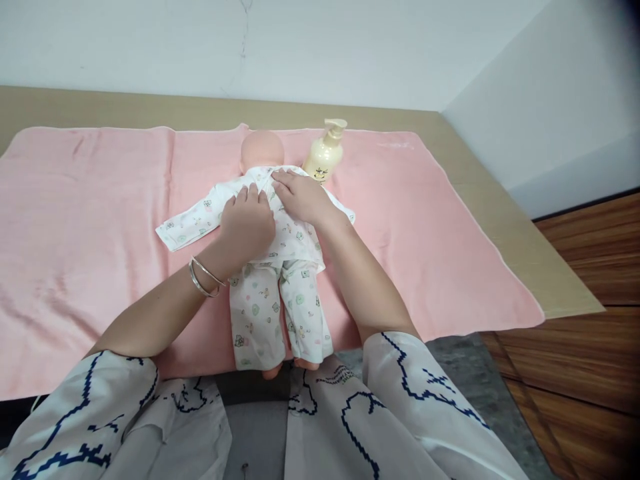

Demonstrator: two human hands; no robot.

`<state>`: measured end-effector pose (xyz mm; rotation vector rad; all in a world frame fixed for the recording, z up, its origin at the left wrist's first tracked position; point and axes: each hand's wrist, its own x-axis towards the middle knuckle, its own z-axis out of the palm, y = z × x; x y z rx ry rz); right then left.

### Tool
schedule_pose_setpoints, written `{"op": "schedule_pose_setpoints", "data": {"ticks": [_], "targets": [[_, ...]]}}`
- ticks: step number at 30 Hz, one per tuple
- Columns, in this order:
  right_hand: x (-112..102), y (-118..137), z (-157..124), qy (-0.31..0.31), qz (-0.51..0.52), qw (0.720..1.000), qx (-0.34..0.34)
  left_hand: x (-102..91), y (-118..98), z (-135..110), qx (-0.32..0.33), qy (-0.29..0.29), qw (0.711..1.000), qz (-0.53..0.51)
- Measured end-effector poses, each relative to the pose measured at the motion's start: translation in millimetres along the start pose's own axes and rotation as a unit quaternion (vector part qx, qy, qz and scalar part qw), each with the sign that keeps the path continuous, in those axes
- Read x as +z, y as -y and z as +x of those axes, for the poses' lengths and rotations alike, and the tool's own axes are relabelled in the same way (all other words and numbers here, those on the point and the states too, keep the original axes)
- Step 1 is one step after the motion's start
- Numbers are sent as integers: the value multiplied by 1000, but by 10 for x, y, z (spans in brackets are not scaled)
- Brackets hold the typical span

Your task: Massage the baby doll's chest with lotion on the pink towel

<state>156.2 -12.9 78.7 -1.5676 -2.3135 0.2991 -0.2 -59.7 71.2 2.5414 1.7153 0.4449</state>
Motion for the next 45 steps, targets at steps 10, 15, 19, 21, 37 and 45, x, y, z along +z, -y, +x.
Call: {"op": "schedule_pose_setpoints", "data": {"ticks": [10,15,19,21,37,45], "targets": [[89,498,-228,-22,-134,989,57,55,338,309,-107,-20,988,-113],[137,335,-125,-23,-63,996,52,104,172,190,-74,-48,994,-70],[193,98,26,-2,15,999,49,44,22,90,-37,-49,998,-27],[212,97,33,1,16,998,53,38,44,104,-51,-52,997,-38],[60,93,-44,-18,-23,996,83,491,361,269,-104,-141,976,-133],[213,245,-43,-61,-17,998,-1,579,378,231,-108,-177,965,-163]]}}
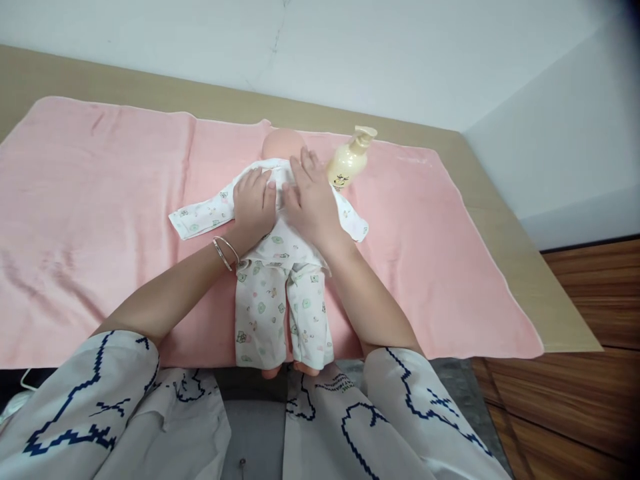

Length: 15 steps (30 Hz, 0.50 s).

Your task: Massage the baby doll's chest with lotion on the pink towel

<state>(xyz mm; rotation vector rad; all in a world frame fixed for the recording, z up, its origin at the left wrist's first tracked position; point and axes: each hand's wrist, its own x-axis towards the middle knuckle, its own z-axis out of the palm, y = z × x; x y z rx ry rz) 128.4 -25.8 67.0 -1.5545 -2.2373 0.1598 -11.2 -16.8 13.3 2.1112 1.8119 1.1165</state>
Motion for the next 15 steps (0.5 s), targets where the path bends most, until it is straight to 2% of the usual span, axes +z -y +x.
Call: {"op": "schedule_pose_setpoints", "data": {"ticks": [4,9,13,15], "targets": [[73,-19,14,25,20,999,-13,-6,-7,-31,7,-8,1000,-8],[21,-8,-26,-37,10,999,-7,4,-3,-36,10,-30,999,-17],[52,24,-31,20,26,999,-11,6,4,-46,5,-32,999,-21],[49,24,-35,4,39,999,-6,11,13,-48,9,-36,999,-33]]}}
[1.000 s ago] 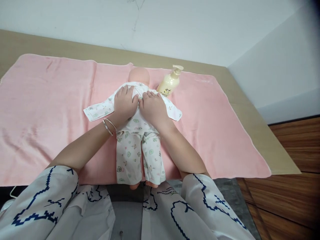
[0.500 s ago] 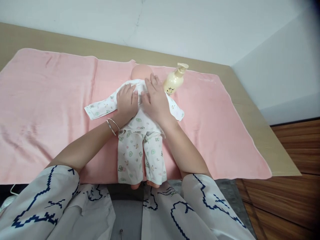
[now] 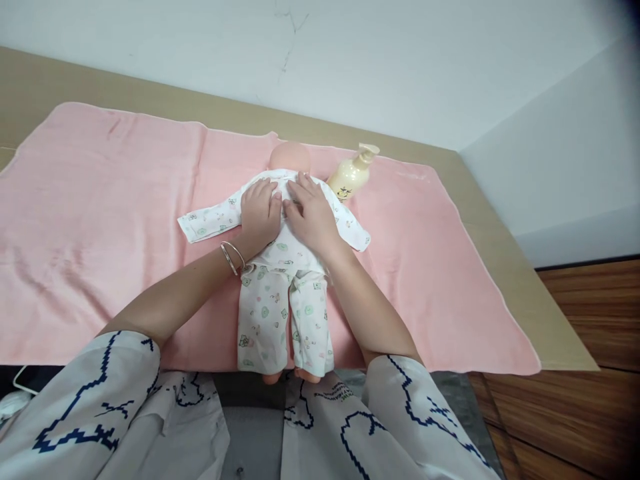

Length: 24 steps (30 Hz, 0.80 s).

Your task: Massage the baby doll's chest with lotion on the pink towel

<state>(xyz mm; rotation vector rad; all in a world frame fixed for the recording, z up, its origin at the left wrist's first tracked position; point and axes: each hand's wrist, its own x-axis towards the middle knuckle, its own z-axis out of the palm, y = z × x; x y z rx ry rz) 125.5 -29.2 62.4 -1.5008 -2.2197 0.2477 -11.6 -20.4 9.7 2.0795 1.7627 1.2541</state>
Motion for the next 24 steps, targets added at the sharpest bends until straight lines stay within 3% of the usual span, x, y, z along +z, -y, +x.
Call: {"op": "schedule_pose_setpoints", "data": {"ticks": [4,7,9,13,17,20,22,24], "targets": [[43,-25,-2,-96,8,995,-11,46,47,13,13,-25,999,-24],[159,-29,11,-67,6,997,-30,43,57,13,22,-32,999,-29],[223,-19,22,-44,8,998,-32,-29,28,-32,22,-7,1000,-13],[271,-21,31,-50,4,998,-38,-316,-19,-337,75,88,993,34],[299,-55,23,-60,-1,997,-42,-793,137,-798,93,149,984,40],[323,-74,15,-57,4,998,-40,-1340,394,-1072,56,41,998,1],[334,-82,14,-56,8,998,-37,-1752,585,-1221,-12,-102,994,-20],[338,-87,14,-56,12,998,-34,-2118,745,-1374,-71,-219,973,-28]]}}
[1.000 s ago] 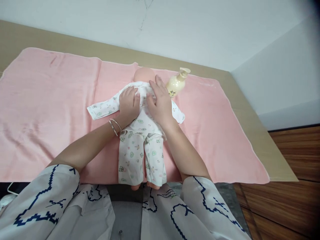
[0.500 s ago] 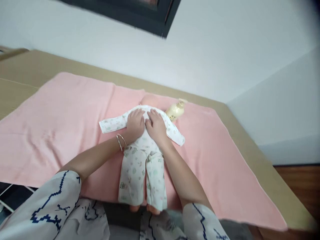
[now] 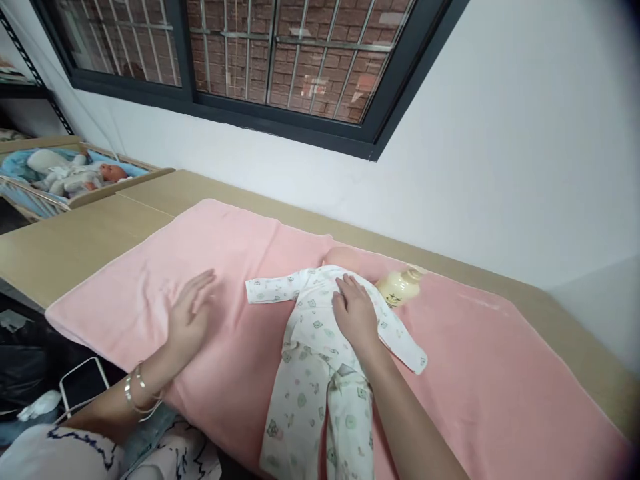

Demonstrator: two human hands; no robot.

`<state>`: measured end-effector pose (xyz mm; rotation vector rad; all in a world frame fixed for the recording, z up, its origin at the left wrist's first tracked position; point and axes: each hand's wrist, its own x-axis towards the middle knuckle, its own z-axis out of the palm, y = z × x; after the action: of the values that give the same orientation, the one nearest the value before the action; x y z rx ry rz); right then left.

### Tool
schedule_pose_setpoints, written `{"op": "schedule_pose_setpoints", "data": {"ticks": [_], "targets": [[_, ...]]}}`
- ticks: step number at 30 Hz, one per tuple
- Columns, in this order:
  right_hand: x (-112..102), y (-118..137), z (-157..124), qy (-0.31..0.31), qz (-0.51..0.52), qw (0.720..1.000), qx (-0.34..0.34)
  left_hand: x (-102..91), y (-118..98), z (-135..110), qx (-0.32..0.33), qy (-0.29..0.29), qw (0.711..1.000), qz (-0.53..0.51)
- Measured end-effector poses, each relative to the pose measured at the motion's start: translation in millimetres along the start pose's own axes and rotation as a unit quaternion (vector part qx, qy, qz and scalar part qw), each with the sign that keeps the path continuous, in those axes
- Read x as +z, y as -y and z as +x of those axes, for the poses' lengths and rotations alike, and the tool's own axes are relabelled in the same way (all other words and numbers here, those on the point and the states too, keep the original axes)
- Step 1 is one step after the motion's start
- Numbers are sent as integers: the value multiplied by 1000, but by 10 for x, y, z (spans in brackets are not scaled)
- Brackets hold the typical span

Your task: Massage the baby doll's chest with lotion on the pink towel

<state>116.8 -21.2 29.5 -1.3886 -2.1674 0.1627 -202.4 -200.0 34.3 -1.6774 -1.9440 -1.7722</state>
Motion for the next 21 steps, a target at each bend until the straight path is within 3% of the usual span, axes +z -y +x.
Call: {"op": "schedule_pose_setpoints", "data": {"ticks": [3,5,8,10,14,21], "targets": [[2,-4,3,0,5,1000,2,-375,128,-90,-84,-81,993,16],[8,-7,6,-2,8,1000,1,-415,138,-249,-114,-51,992,4],[23,-5,9,-8,12,1000,2,-234,55,-500,-126,71,987,-64],[33,7,2,-18,19,1000,11,-70,-26,-606,-150,112,976,-106],[56,36,-31,-43,33,998,26,109,-91,-673,-206,118,961,-143],[110,38,-48,-77,34,996,19,181,131,-729,-210,149,959,-118]]}}
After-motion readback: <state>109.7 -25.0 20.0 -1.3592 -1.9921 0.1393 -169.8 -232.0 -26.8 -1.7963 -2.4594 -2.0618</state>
